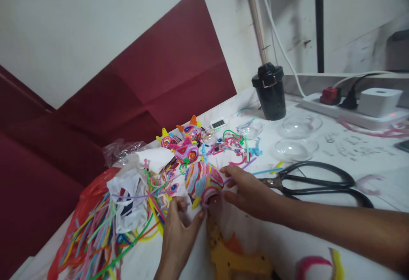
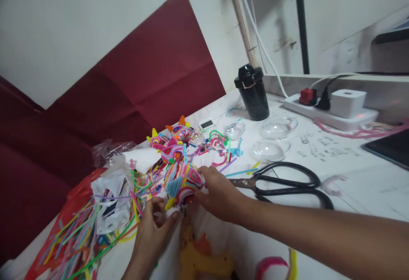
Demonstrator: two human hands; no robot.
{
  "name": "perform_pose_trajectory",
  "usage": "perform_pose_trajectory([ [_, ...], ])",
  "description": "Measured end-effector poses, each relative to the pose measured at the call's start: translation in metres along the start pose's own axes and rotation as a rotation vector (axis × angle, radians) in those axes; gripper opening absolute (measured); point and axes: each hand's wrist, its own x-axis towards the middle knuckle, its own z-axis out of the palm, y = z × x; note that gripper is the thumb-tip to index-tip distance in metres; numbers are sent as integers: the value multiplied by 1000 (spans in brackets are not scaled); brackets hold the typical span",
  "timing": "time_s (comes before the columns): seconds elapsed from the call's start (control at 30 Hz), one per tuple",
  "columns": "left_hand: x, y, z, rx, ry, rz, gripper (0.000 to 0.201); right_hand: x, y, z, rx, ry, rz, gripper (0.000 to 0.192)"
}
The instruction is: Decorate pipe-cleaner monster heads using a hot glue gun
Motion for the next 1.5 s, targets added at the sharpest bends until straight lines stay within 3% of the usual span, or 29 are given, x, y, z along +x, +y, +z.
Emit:
perform_pose_trajectory([
  [0.17, -2, -1, 12, -110, 9, -34, 41, 11, -7, 2, 14, -156, 195, 38],
  [0.53, 3, 13, 18, -252, 90, -66, 36, 33, 6, 9, 89, -208, 292, 40],
  [0.87, 1, 19, 24, -218, 156, -92, 33, 30, 9, 13, 88, -205, 230, 30],
  [1.17, 3, 22, 21, -292, 130, -190, 33, 32, 16, 13, 112, -201, 230, 38],
  [1.3, 0, 23, 22, -306, 131, -252, 22, 34, 13, 8, 46, -206, 303, 49],
  [1.4, -4, 21, 24, -389, 121, -237, 22, 34, 9, 7, 78, -207, 328, 51],
  [1.5, -6, 14, 28, -507, 130, -151, 33, 33, 10, 10, 186, -227, 310, 47],
])
